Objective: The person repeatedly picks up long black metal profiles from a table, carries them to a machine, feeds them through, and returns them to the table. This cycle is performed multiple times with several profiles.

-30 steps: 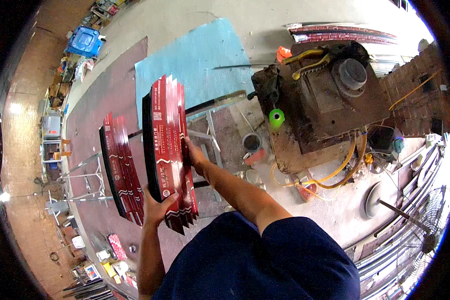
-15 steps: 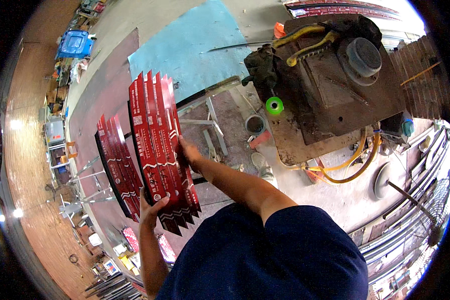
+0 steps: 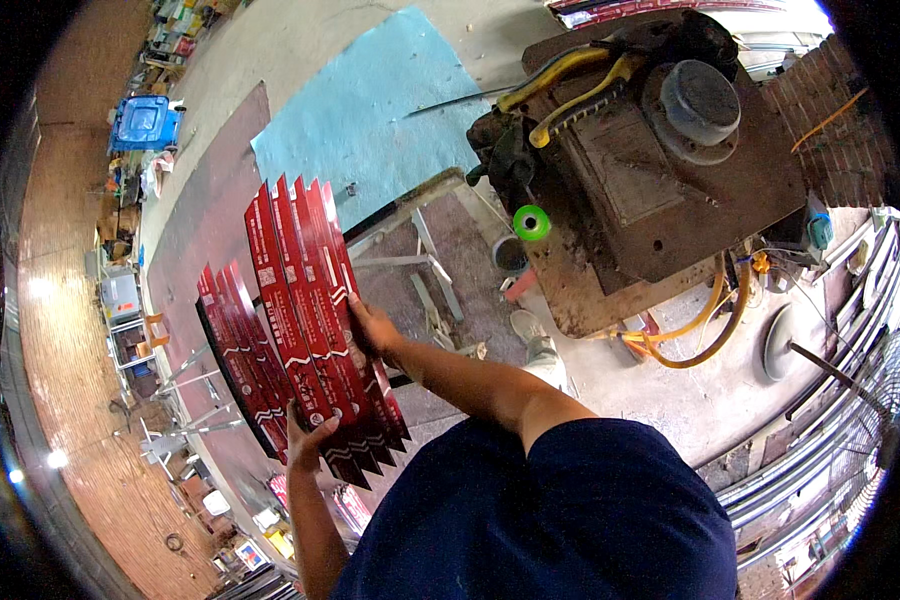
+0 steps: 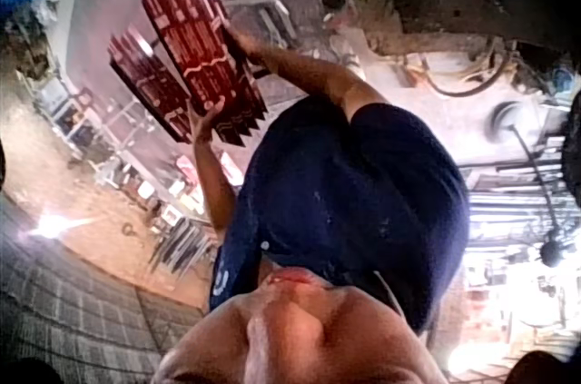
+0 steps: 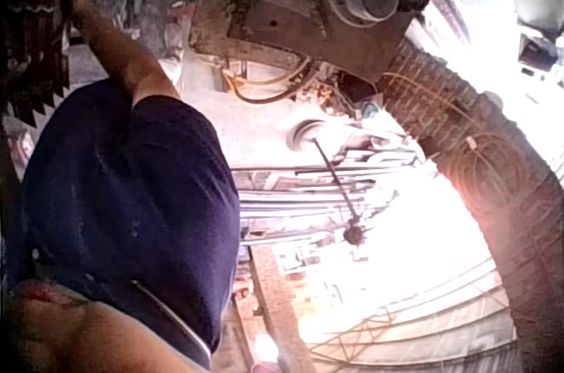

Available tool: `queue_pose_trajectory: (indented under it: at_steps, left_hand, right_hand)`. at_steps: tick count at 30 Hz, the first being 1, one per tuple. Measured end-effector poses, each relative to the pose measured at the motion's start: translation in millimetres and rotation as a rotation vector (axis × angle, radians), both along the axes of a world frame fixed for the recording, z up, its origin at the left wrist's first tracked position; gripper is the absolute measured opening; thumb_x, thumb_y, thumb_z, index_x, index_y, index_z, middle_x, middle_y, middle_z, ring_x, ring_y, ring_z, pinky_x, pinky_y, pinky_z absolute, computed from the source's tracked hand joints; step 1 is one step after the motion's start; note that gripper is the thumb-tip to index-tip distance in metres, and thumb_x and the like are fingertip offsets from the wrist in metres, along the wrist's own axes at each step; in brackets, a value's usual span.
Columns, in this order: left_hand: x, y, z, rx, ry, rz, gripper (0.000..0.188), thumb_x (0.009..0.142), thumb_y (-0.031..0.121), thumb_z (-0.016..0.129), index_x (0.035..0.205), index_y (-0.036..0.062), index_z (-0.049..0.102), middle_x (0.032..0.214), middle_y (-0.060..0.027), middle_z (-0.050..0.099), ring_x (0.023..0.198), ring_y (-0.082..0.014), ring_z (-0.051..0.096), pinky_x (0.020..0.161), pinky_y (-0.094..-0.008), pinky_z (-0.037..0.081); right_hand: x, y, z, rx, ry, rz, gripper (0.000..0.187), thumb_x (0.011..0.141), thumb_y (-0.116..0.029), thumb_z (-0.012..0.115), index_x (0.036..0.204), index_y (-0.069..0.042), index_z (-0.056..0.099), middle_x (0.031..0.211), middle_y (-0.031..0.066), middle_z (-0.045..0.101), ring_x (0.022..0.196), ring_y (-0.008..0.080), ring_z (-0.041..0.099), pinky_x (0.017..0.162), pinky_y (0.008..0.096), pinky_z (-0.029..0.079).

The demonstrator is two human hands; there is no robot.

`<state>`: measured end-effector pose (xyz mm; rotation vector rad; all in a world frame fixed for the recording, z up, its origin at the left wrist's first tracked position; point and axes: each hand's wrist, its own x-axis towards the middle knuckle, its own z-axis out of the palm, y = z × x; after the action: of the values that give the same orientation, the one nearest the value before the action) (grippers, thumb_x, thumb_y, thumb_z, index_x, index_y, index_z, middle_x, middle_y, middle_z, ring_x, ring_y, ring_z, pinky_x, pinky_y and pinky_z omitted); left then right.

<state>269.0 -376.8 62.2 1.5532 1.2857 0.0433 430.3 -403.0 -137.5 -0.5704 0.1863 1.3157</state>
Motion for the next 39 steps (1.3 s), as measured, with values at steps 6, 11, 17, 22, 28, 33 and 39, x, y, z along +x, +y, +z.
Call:
queue_pose_trajectory:
  at_steps: [6, 11, 17, 22, 28, 33, 39]
  left_hand:
    - [-14.6, 6.3, -13.5, -0.022, -0.060, 0.012, 0.099, 0.059, 0.021, 0.091, 0.139, -0.0014, 0.036, 0.123, -0.0158, 0.058, 0.109, -0.0267, 0.061, 0.097, -0.0402, 0.050]
    - [-14.9, 6.2, -12.4, -0.016, -0.053, 0.001, 0.101, 0.060, 0.023, 0.093, 0.139, -0.0018, 0.035, 0.124, -0.0170, 0.058, 0.110, -0.0260, 0.061, 0.097, -0.0389, 0.050]
    - [-36.5, 9.8, -23.2, 0.201, -0.044, -0.100, 0.108, 0.060, 0.036, 0.094, 0.141, -0.0036, 0.034, 0.126, -0.0204, 0.057, 0.114, -0.0291, 0.058, 0.100, -0.0408, 0.047]
    - [-26.4, 4.3, -8.5, 0.488, 0.162, -0.220, 0.103, 0.061, 0.050, 0.088, 0.137, -0.0003, 0.039, 0.119, -0.0258, 0.058, 0.112, -0.0396, 0.059, 0.097, -0.0449, 0.047]
    - [-46.3, -25.5, 15.8, 0.529, 0.262, -0.113, 0.100, 0.064, 0.050, 0.084, 0.138, -0.0010, 0.040, 0.125, -0.0253, 0.054, 0.113, -0.0439, 0.056, 0.096, -0.0476, 0.047]
    - [-85.5, -48.2, 42.5, 0.674, 0.193, -0.204, 0.101, 0.068, 0.045, 0.080, 0.146, 0.0004, 0.032, 0.129, -0.0232, 0.051, 0.114, -0.0407, 0.056, 0.096, -0.0456, 0.049]
    - [-188.2, -85.7, 79.7, 0.751, 0.105, -0.260, 0.100, 0.071, 0.043, 0.079, 0.148, 0.0016, 0.030, 0.133, -0.0211, 0.049, 0.121, -0.0388, 0.052, 0.104, -0.0459, 0.043]
  right_hand:
    - [7.3, -9.9, 13.6, -0.055, -0.032, 0.108, 0.082, 0.097, -0.067, 0.042, 0.140, 0.003, 0.047, 0.132, 0.0183, 0.058, 0.118, 0.0290, 0.057, 0.102, 0.0398, 0.042]
    - [11.8, -6.4, 16.1, -0.123, -0.116, 0.155, 0.096, 0.085, -0.083, 0.041, 0.146, -0.008, 0.045, 0.144, 0.0180, 0.050, 0.128, 0.0352, 0.046, 0.103, 0.0514, 0.035]
    - [2.0, 22.1, 9.7, -0.055, 0.015, 0.066, 0.089, 0.090, -0.078, 0.037, 0.140, -0.005, 0.050, 0.136, 0.0161, 0.057, 0.119, 0.0321, 0.057, 0.103, 0.0458, 0.043]
    - [-4.5, 47.8, -23.9, 0.127, -0.002, -0.192, 0.067, 0.097, -0.064, 0.040, 0.133, -0.008, 0.050, 0.124, 0.0115, 0.061, 0.111, 0.0306, 0.058, 0.099, 0.0444, 0.046]
    - [-23.9, 19.8, -38.7, 0.281, 0.096, 0.097, 0.064, 0.097, -0.062, 0.041, 0.137, -0.013, 0.047, 0.135, 0.0081, 0.053, 0.121, 0.0294, 0.051, 0.109, 0.0499, 0.035]
    - [-36.6, -5.6, -5.5, 0.151, -0.039, 0.169, 0.063, 0.097, -0.062, 0.041, 0.136, -0.014, 0.048, 0.134, 0.0079, 0.053, 0.121, 0.0292, 0.051, 0.109, 0.0498, 0.035]
    - [-107.9, -19.8, 31.5, 0.100, -0.133, 0.281, 0.061, 0.097, -0.062, 0.041, 0.135, -0.014, 0.049, 0.133, 0.0076, 0.054, 0.120, 0.0290, 0.052, 0.109, 0.0498, 0.035]
